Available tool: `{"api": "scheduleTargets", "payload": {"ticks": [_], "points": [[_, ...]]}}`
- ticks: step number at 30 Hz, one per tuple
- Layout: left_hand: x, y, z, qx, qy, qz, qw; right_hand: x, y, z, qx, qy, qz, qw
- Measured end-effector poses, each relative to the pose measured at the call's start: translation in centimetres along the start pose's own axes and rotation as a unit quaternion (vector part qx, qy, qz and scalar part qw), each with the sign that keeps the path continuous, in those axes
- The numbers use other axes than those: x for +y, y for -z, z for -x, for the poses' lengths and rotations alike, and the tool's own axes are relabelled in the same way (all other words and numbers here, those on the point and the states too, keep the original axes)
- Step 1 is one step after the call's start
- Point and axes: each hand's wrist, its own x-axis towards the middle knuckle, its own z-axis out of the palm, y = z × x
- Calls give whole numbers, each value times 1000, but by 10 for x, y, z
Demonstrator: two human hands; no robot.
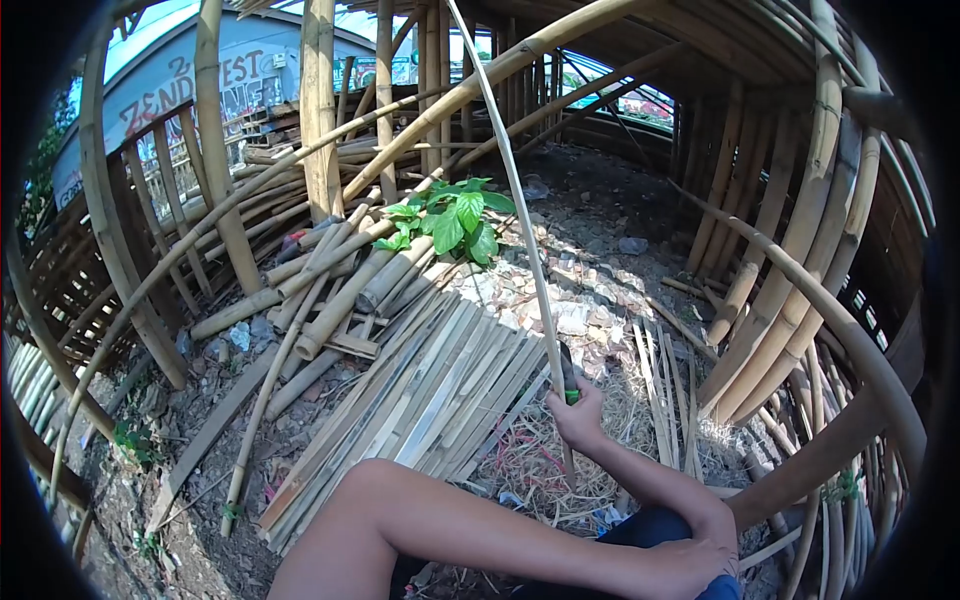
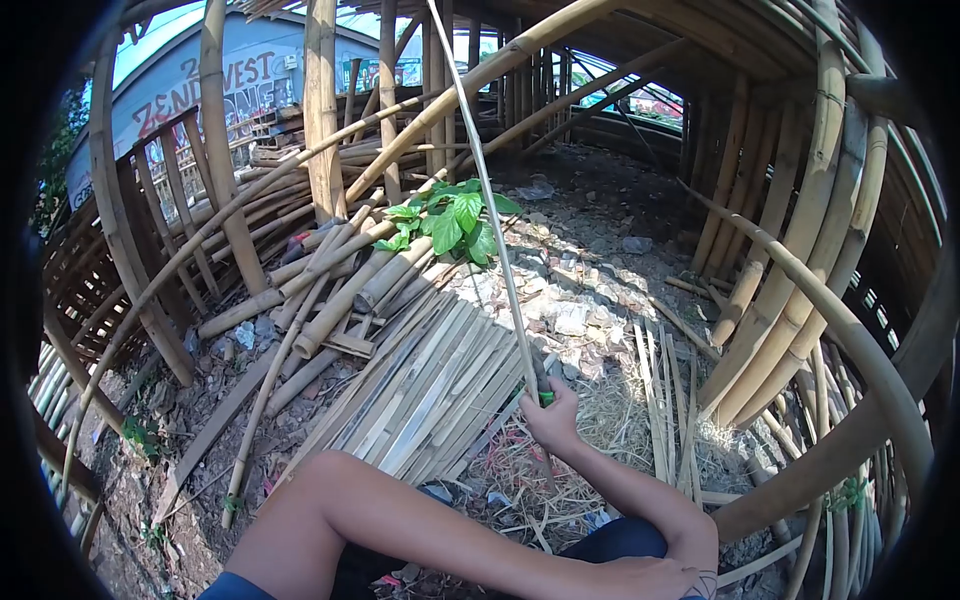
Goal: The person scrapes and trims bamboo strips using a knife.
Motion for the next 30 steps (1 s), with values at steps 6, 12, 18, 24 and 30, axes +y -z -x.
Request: {"api": "scheduleTargets", "payload": {"ticks": [6,12,18,24,30], "points": [[-36,-12,-27,-28,-37,-77,996,1,-1,2,13,-37,-7,999],[-66,-41,-60,226,-54,-129,964,12,4,1,28,8,4,1000],[-74,-35,-40,137,-180,-236,945,13,12,-3,58,-4,-10,998],[-88,70,34,317,-206,-305,874,5,19,-3,112,-50,8,992],[-170,194,75,495,167,241,818,-33,9,10,-61,-11,-90,994]]}}
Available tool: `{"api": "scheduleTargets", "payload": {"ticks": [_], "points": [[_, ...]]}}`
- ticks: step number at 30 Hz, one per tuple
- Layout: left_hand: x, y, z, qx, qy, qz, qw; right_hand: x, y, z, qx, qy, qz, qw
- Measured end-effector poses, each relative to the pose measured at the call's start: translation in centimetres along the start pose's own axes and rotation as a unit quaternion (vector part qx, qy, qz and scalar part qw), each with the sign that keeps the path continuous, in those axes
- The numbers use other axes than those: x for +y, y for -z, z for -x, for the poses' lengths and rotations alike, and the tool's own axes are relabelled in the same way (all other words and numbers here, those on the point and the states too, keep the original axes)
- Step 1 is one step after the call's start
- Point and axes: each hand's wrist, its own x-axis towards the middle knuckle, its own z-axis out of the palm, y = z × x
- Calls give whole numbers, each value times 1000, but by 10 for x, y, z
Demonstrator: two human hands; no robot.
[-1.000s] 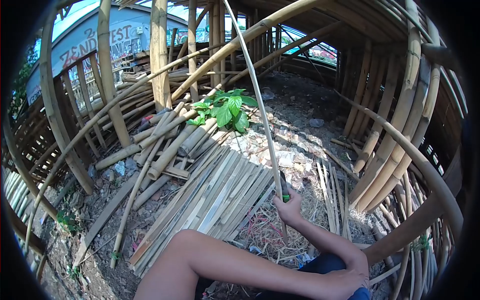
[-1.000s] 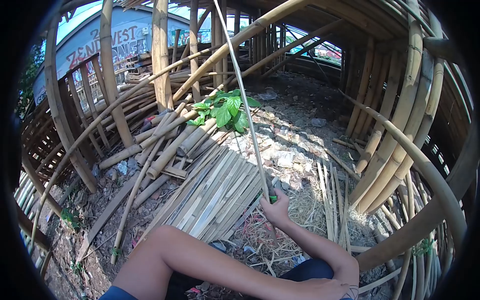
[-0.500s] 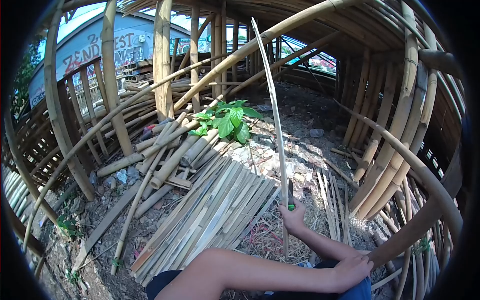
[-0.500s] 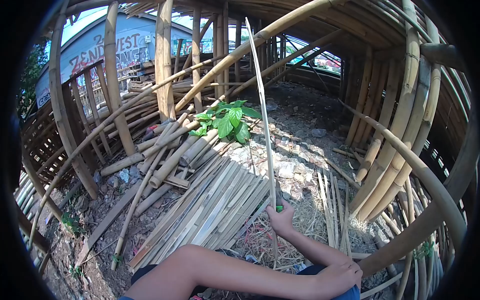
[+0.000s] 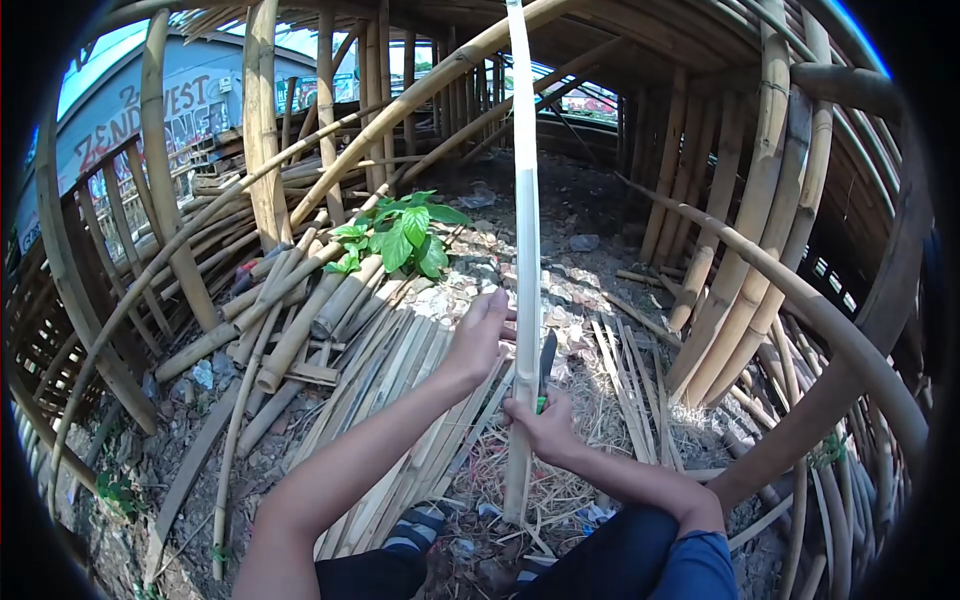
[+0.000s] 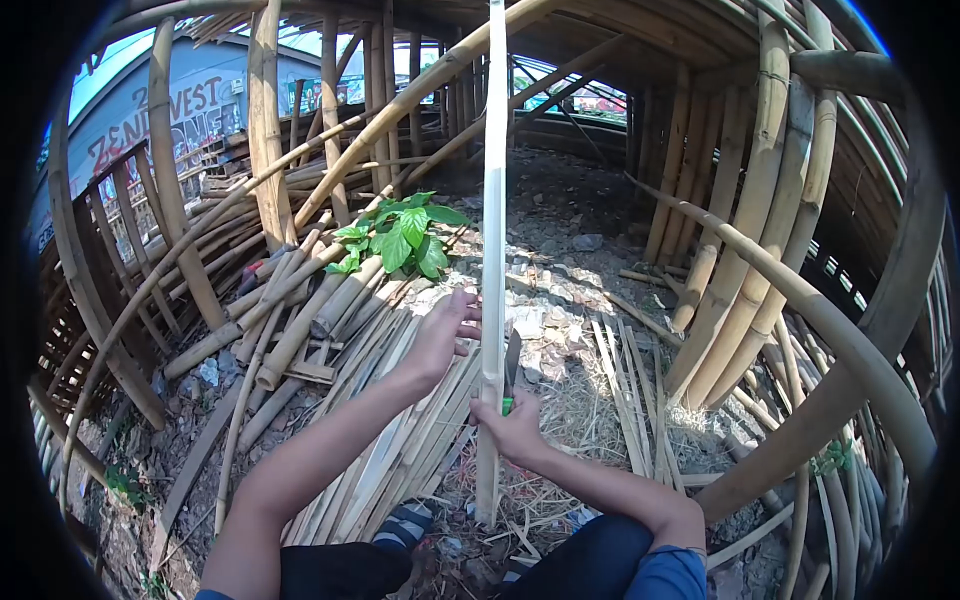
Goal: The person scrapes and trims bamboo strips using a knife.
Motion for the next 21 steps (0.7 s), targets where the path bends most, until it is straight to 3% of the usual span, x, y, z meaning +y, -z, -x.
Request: {"api": "scheduleTargets", "payload": {"ticks": [2,6,8,10,13,16,18,21], "points": [[-11,-1,-3,-87,-9,29,996,1,-13,0,-27,-1,-12,1000],[-47,-12,-7,-46,-25,7,999,10,-30,2,5,0,-55,998],[-48,-10,-12,-20,-36,-2,999,18,-28,-1,35,100,-44,993],[-47,0,-16,-25,-16,28,999,38,-6,-7,19,90,-65,994],[-55,27,-11,-33,31,-45,998,30,14,-29,102,-2,-149,984],[-75,57,11,-86,88,-38,992,32,31,-35,169,4,-105,980],[-95,77,29,-85,106,-57,989,35,42,-29,117,63,-12,991],[-117,92,51,-117,174,-21,978,53,46,-8,49,48,57,996]]}}
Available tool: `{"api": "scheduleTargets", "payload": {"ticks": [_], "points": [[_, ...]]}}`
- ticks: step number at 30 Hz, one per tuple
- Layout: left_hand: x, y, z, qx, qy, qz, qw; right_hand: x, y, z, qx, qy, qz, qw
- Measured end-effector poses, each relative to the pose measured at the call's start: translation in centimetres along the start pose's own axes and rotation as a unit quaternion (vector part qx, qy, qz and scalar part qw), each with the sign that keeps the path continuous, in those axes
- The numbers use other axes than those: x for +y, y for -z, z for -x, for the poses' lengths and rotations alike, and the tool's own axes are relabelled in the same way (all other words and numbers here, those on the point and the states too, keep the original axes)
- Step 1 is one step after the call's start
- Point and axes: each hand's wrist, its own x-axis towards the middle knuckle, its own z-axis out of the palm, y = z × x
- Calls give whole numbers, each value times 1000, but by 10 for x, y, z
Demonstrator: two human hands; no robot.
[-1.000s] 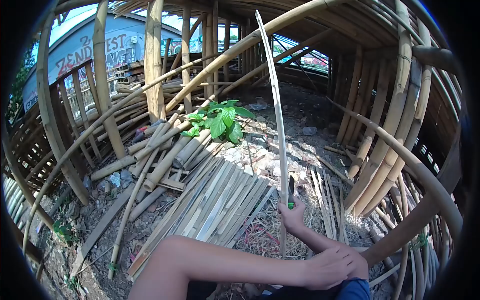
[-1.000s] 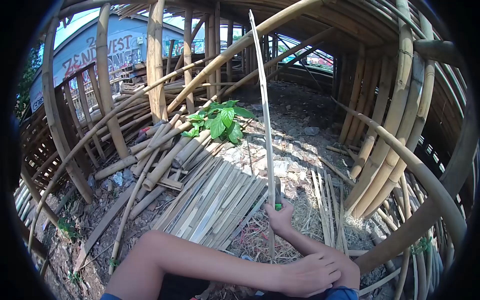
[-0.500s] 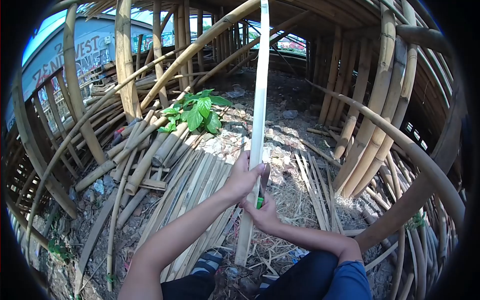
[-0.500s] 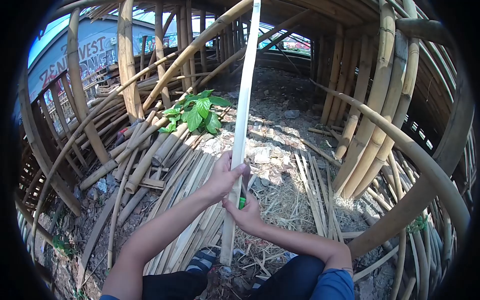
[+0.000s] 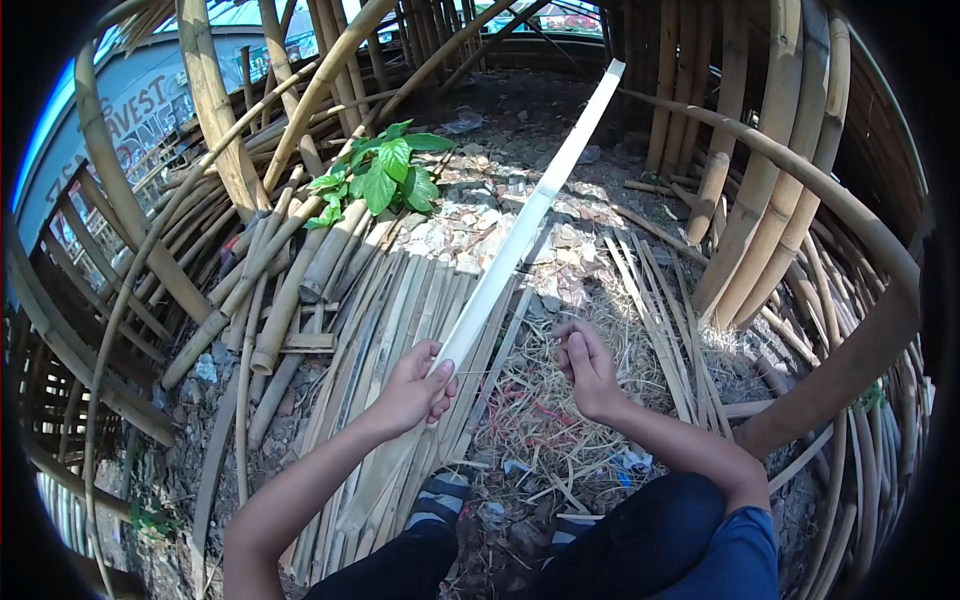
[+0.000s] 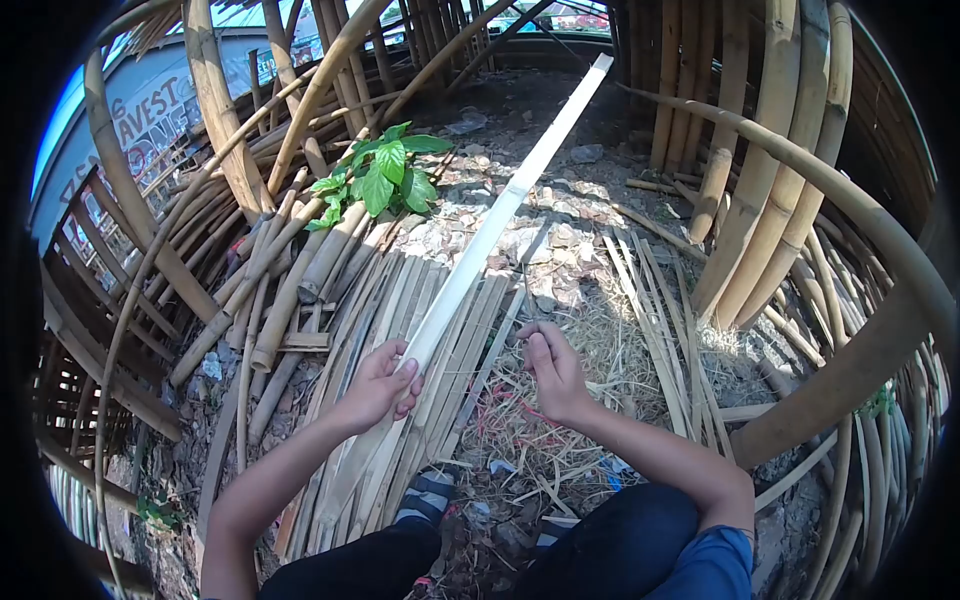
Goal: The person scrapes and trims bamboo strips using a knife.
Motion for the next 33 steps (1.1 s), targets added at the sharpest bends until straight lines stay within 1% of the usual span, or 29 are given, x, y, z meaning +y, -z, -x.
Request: {"api": "scheduleTargets", "payload": {"ticks": [1,2,3,4,5,6,7,9,11,13,14,16,20,22,26,28,32,33], "points": [[-5,-3,6,9,32,-24,999,8,1,8,-50,-5,31,998],[-11,-7,11,16,65,-48,997,23,-3,15,-44,20,106,993],[-21,-10,15,8,78,-49,996,33,-7,22,-37,7,103,994],[-31,-12,18,6,94,-60,994,44,-10,29,-77,73,190,976],[-39,-14,19,4,111,-71,991,55,-15,37,-117,136,273,945],[-46,-18,23,-1,127,-69,989,61,-21,44,-126,140,302,935],[-55,-23,25,-10,146,-68,987,67,-26,51,-124,120,297,939],[-68,-31,33,-4,150,-70,986,77,-37,66,-135,151,315,927],[-67,-39,40,-6,182,-93,979,89,-47,79,-134,137,306,933],[-65,-44,44,-1,170,-91,981,86,-52,82,-171,131,328,920],[-66,-46,46,-1,174,-91,981,88,-52,83,-172,128,326,921],[-66,-47,50,3,135,-121,983,91,-53,78,-133,189,355,906],[-57,-45,52,18,142,-106,984,83,-42,64,-108,200,401,888],[-54,-43,53,18,156,-49,986,83,-35,57,-94,216,436,869],[-53,-43,52,15,159,-42,986,84,-28,52,-98,222,465,851],[-53,-42,53,17,147,-31,989,90,-22,46,-89,239,480,840],[-52,-42,56,11,145,-44,988,91,-11,42,-95,249,483,834],[-51,-41,57,17,146,-36,988,96,-6,38,-70,259,489,830]]}}
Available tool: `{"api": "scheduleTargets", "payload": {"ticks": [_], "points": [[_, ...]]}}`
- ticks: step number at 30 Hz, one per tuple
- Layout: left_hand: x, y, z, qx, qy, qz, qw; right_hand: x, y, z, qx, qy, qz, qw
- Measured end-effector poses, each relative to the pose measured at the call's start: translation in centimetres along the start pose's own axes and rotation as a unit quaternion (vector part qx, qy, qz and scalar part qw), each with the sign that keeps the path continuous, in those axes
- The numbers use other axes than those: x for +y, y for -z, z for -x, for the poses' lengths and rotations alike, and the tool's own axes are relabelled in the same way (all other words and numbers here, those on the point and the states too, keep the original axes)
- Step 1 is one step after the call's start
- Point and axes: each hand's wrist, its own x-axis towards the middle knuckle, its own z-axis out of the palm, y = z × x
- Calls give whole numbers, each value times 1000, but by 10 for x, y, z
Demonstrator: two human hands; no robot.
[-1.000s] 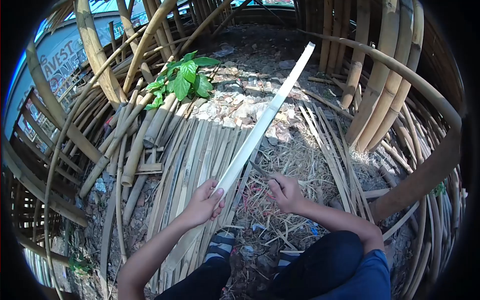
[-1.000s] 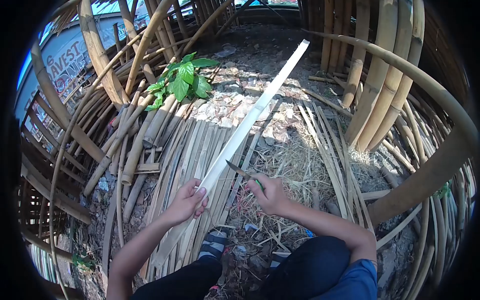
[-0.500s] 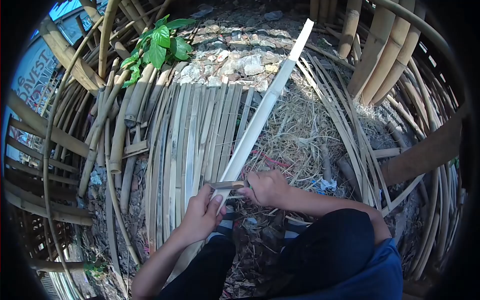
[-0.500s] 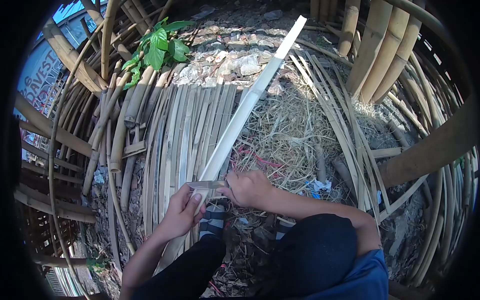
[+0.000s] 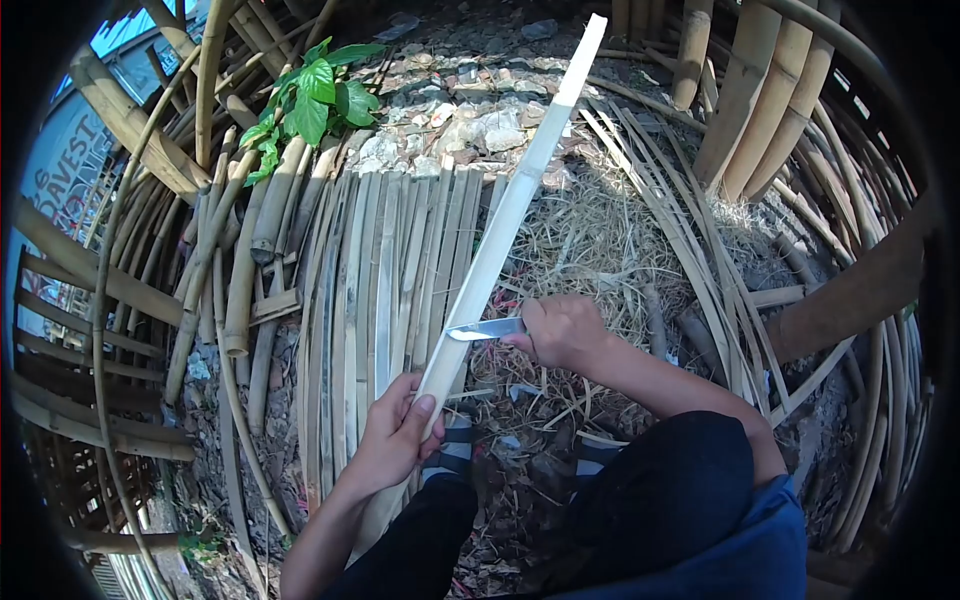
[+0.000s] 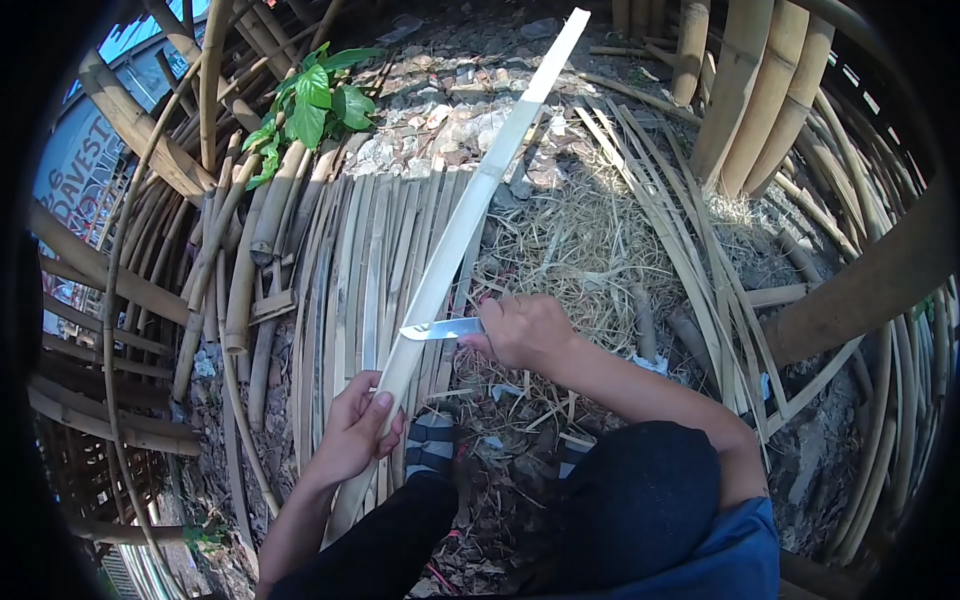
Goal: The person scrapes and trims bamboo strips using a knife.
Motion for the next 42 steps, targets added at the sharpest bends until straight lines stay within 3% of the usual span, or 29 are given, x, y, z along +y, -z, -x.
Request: {"api": "scheduleTargets", "payload": {"ticks": [2,4,8,11,14,16,42], "points": [[1,3,2,2,-1,8,1000,17,0,-3,25,-4,17,1000],[-1,7,7,-2,16,35,999,34,5,-6,-20,-183,51,982],[-13,10,8,-7,7,30,999,58,16,-3,-50,-143,80,985],[-14,8,6,17,33,29,999,25,8,-6,-98,-238,-40,965],[-14,2,-1,38,16,1,999,-17,5,-8,-119,-174,-70,975],[-12,-4,-4,42,28,-15,999,-43,1,-6,-120,-48,-127,983],[-12,-8,9,38,3,-91,995,13,-7,3,0,36,19,999]]}}
